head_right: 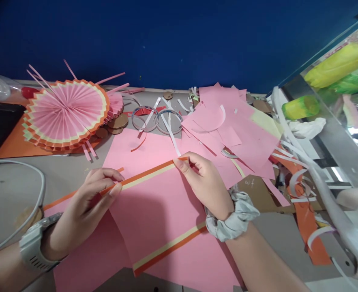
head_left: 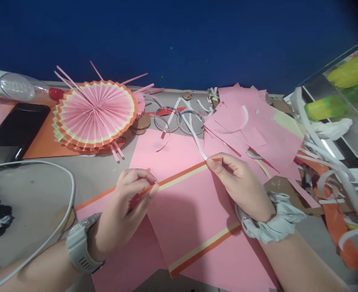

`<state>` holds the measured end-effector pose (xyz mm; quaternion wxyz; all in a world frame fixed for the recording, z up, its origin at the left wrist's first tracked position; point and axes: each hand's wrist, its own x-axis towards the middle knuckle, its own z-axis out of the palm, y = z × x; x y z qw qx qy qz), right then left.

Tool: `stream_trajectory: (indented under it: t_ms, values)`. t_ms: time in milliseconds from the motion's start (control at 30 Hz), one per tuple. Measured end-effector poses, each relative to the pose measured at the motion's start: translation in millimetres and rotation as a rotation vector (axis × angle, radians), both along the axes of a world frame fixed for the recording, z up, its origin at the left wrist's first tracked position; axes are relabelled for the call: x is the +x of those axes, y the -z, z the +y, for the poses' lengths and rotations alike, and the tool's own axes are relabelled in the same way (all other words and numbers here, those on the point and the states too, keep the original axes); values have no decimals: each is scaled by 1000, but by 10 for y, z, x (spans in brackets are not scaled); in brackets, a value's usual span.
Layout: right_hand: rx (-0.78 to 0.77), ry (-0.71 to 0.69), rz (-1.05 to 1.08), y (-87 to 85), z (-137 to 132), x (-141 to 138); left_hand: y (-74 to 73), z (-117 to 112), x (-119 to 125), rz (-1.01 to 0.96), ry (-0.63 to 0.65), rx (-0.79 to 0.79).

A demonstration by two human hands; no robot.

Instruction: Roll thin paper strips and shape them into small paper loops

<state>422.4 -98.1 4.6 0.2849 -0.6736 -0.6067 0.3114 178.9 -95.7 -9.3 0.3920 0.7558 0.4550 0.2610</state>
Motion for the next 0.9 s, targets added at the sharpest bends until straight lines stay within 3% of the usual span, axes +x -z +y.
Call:
stream_trajectory:
  t_ms: [900]
  values:
    - [-74,-53,40,23,6,49,-20,18,16,-36,-3,-4]
